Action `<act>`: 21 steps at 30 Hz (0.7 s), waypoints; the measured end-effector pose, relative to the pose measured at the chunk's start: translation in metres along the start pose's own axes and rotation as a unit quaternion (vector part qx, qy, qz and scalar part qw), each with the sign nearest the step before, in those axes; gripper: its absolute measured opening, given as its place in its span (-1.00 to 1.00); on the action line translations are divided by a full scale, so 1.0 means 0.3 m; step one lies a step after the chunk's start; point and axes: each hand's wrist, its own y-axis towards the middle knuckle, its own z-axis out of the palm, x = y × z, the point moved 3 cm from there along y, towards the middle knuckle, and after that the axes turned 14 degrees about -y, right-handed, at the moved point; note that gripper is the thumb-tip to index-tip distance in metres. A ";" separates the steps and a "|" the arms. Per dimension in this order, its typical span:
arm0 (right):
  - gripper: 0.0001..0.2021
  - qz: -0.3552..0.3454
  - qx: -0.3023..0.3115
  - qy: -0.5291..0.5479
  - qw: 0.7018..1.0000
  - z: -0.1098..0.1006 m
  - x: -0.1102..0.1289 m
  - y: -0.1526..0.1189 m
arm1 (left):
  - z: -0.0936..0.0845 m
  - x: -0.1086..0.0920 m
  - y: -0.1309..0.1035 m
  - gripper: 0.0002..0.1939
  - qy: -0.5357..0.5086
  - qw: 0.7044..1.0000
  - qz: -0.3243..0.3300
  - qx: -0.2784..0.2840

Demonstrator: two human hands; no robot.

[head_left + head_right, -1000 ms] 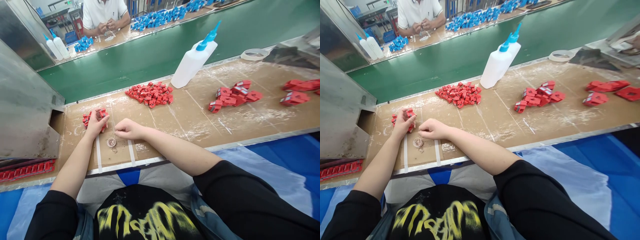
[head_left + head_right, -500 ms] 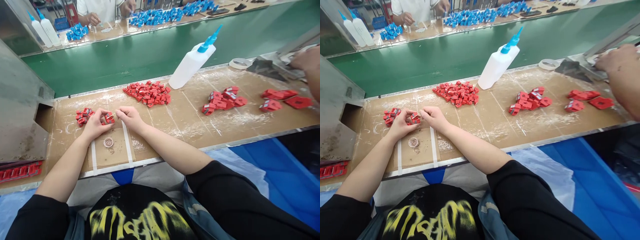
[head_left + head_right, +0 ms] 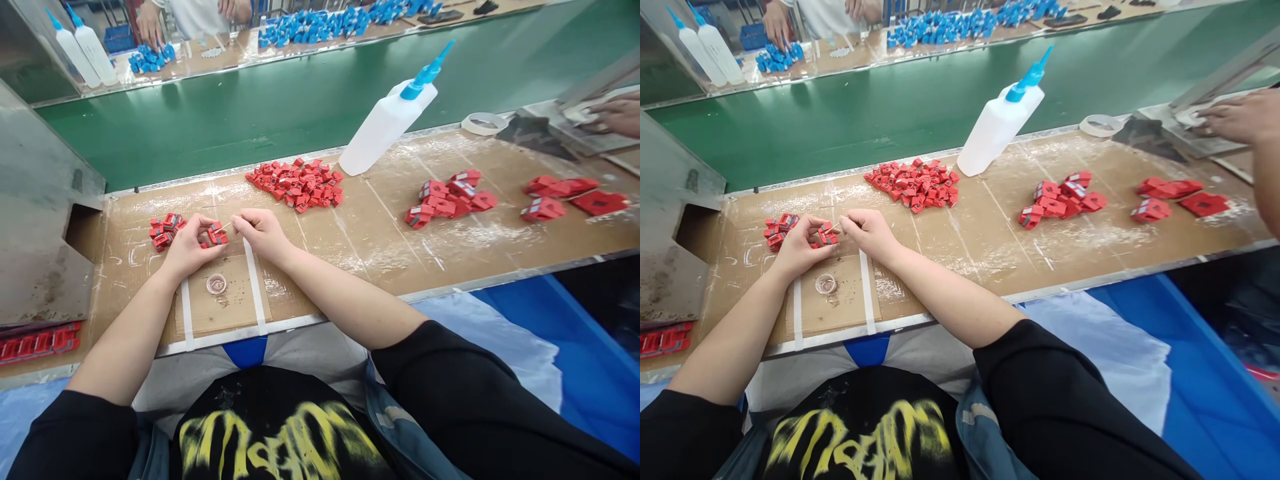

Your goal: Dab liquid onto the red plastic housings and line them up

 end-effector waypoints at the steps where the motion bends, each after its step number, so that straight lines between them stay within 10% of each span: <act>1: -0.59 -0.006 -0.006 -0.011 1.000 -0.002 0.001 0.000 | 0.001 -0.004 -0.001 -0.53 0.003 1.000 -0.001 -0.001; 14: -0.58 -0.095 0.000 -0.023 0.995 -0.023 0.029 -0.015 | 0.006 -0.025 0.001 -0.55 0.040 0.999 0.023 -0.019; 21: -0.51 -0.299 0.252 -0.179 0.903 0.052 0.125 -0.104 | -0.026 0.005 0.012 -0.54 -0.009 0.996 0.015 -0.091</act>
